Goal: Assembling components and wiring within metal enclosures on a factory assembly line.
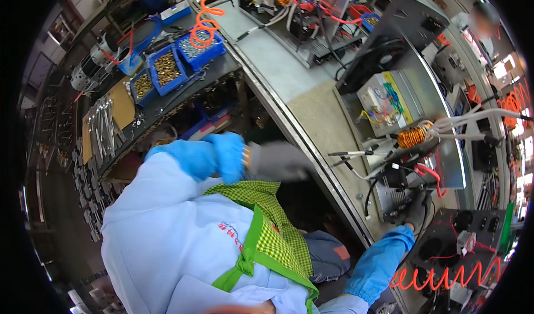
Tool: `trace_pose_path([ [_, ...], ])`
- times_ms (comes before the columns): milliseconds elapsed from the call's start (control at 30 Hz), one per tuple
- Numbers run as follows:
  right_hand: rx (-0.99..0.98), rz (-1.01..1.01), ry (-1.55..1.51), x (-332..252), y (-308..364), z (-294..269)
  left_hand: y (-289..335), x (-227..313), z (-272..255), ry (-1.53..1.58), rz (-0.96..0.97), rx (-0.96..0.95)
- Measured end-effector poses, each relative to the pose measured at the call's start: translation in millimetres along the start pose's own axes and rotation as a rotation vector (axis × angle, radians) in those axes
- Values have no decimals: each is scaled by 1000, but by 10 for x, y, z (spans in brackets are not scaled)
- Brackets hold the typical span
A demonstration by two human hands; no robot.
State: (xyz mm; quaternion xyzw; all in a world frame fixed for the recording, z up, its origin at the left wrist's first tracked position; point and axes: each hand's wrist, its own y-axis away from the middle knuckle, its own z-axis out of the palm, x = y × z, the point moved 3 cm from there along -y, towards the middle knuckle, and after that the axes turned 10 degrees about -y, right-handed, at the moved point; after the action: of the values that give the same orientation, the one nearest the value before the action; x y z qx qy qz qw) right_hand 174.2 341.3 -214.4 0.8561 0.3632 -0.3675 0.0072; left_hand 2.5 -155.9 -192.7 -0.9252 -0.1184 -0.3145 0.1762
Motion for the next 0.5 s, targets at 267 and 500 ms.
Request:
trace_pose_path([
  [267,30,95,-138,-364,165,20,2521,-1368,-1733,-1074,-1192,29],
  [500,104,17,-168,-386,194,36,2635,-1531,-1839,-1063,-1165,31],
])
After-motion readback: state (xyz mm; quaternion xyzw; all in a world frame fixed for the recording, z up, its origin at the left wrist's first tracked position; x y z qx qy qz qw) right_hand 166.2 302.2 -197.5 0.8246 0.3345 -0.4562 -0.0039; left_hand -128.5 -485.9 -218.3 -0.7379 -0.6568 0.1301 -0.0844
